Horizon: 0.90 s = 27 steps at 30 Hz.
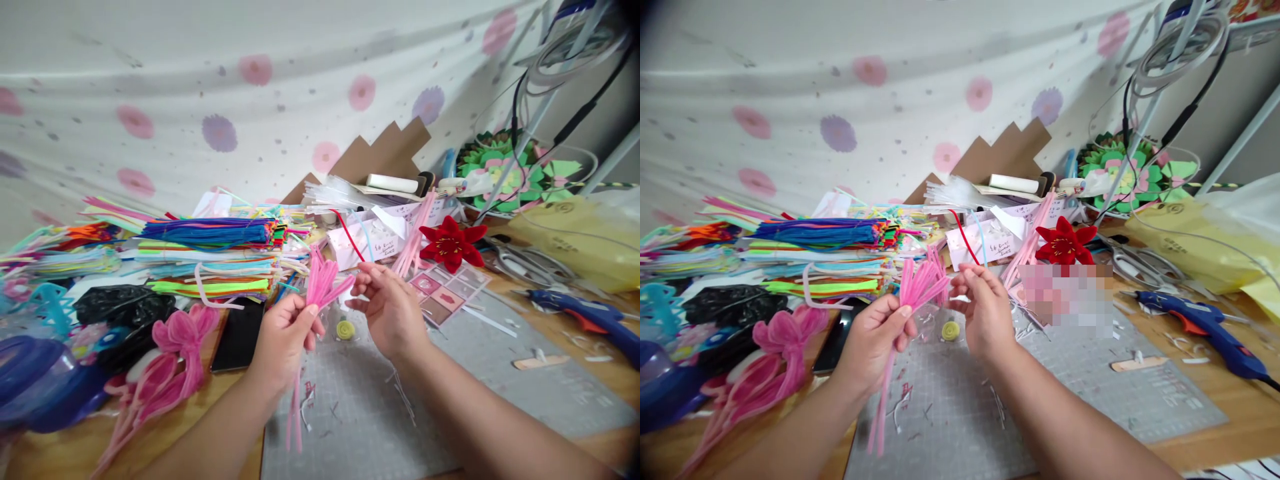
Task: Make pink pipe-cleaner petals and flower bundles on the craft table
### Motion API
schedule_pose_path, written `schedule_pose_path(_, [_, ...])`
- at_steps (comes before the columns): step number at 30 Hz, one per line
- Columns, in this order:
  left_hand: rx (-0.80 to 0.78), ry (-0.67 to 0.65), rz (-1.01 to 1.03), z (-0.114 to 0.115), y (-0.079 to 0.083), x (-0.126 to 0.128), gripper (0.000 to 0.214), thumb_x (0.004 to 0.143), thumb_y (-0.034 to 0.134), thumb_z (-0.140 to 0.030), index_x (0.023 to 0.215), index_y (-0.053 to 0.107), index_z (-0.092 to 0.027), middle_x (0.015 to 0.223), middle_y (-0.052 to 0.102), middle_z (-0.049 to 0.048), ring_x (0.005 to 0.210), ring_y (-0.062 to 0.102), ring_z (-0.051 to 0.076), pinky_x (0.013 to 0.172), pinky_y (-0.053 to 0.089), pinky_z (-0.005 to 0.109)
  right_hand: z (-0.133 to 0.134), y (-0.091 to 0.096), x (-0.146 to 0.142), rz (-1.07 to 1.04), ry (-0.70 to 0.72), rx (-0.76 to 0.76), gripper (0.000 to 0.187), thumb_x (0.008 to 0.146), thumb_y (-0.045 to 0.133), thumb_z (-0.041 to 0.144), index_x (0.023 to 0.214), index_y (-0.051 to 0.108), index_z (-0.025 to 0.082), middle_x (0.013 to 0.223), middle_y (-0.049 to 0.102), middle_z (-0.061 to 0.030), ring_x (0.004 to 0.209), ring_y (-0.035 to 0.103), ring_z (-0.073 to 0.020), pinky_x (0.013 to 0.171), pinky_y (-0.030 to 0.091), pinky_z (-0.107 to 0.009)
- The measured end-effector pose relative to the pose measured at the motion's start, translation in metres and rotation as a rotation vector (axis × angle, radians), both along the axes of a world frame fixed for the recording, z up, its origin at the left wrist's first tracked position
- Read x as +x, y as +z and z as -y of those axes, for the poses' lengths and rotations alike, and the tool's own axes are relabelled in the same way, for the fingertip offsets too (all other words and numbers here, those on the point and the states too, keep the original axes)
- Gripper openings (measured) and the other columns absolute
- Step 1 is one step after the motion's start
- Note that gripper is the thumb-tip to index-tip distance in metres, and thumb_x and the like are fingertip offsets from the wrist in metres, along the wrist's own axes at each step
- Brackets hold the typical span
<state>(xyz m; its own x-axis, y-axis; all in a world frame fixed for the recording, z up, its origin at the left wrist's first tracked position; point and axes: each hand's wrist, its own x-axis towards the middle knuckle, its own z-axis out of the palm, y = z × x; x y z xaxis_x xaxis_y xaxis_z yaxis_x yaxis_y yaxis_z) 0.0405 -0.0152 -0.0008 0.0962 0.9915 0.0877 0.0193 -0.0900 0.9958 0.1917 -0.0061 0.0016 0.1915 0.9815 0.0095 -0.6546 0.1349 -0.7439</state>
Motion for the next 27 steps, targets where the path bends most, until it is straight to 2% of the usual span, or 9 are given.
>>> schedule_pose_path(3, [-0.024, -0.014, 0.061, 0.001, 0.001, 0.0, 0.022, 0.077, 0.059, -0.028, 0.061, 0.049, -0.015, 0.052, 0.059, -0.0034, 0.037, 0.042, 0.004, 0.039, 0.029, 0.015, 0.005, -0.006, -0.008, 0.161, 0.269, 0.045, 0.035, 0.066, 0.069, 0.048, 0.076, 0.064, 0.015, 0.063, 0.058, -0.0007, 0.059, 0.053, -0.013, 0.051, 0.047, -0.026])
schedule_pose_path(5, [-0.056, -0.063, 0.07, 0.002, 0.001, 0.0, 0.023, 0.077, 0.06, -0.029, 0.061, 0.049, -0.015, 0.052, 0.06, -0.0025, 0.036, 0.044, 0.004, 0.038, 0.03, 0.015, 0.007, -0.01, -0.014, 0.308, 0.34, 0.081, 0.032, 0.068, 0.069, 0.046, 0.068, 0.064, 0.014, 0.059, 0.057, 0.0003, 0.055, 0.051, -0.011, 0.052, 0.043, -0.024])
schedule_pose_path(10, [-0.157, -0.184, 0.126, 0.001, 0.0, -0.001, 0.025, 0.074, 0.063, -0.031, 0.063, 0.049, -0.015, 0.052, 0.061, -0.0015, 0.035, 0.045, 0.004, 0.037, 0.03, 0.015, 0.008, -0.014, -0.015, 0.437, 0.274, 0.166, 0.028, 0.075, 0.064, 0.04, 0.062, 0.063, 0.015, 0.054, 0.058, 0.0017, 0.053, 0.049, -0.0089, 0.055, 0.039, -0.022])
schedule_pose_path(15, [-0.236, -0.298, 0.092, 0.002, 0.001, 0.001, 0.022, 0.073, 0.064, -0.034, 0.074, 0.056, -0.014, 0.05, 0.06, -0.001, 0.033, 0.047, 0.005, 0.035, 0.033, 0.015, 0.01, -0.013, -0.013, 0.396, 0.447, 0.226, 0.024, 0.076, 0.064, 0.036, 0.066, 0.062, 0.014, 0.051, 0.059, 0.0009, 0.044, 0.053, -0.0107, 0.044, 0.038, -0.022])
schedule_pose_path(17, [-0.247, -0.338, 0.071, 0.004, 0.001, 0.003, 0.023, 0.072, 0.065, -0.035, 0.075, 0.056, -0.014, 0.051, 0.06, -0.0005, 0.034, 0.048, 0.006, 0.035, 0.033, 0.016, 0.012, -0.012, -0.014, 0.391, 0.471, 0.214, 0.026, 0.077, 0.064, 0.037, 0.065, 0.06, 0.015, 0.047, 0.058, 0.0005, 0.04, 0.053, -0.0119, 0.039, 0.037, -0.021])
schedule_pose_path(22, [-0.252, -0.344, 0.059, 0.005, 0.0, 0.003, 0.023, 0.072, 0.064, -0.035, 0.074, 0.054, -0.014, 0.051, 0.06, -0.001, 0.035, 0.048, 0.006, 0.036, 0.035, 0.017, 0.014, -0.011, -0.014, 0.423, 0.316, 0.159, 0.029, 0.073, 0.067, 0.037, 0.057, 0.055, 0.015, 0.044, 0.053, 0.0024, 0.039, 0.05, -0.0103, 0.039, 0.038, -0.021])
schedule_pose_path(27, [-0.217, -0.372, -0.004, 0.002, -0.004, 0.002, 0.026, 0.074, 0.062, -0.038, 0.072, 0.055, -0.014, 0.054, 0.06, -0.0005, 0.034, 0.047, 0.005, 0.036, 0.032, 0.016, 0.011, -0.019, -0.018, 0.435, 0.354, 0.155, 0.031, 0.074, 0.066, 0.039, 0.06, 0.056, 0.014, 0.047, 0.055, 0.0009, 0.039, 0.051, -0.0114, 0.038, 0.038, -0.023])
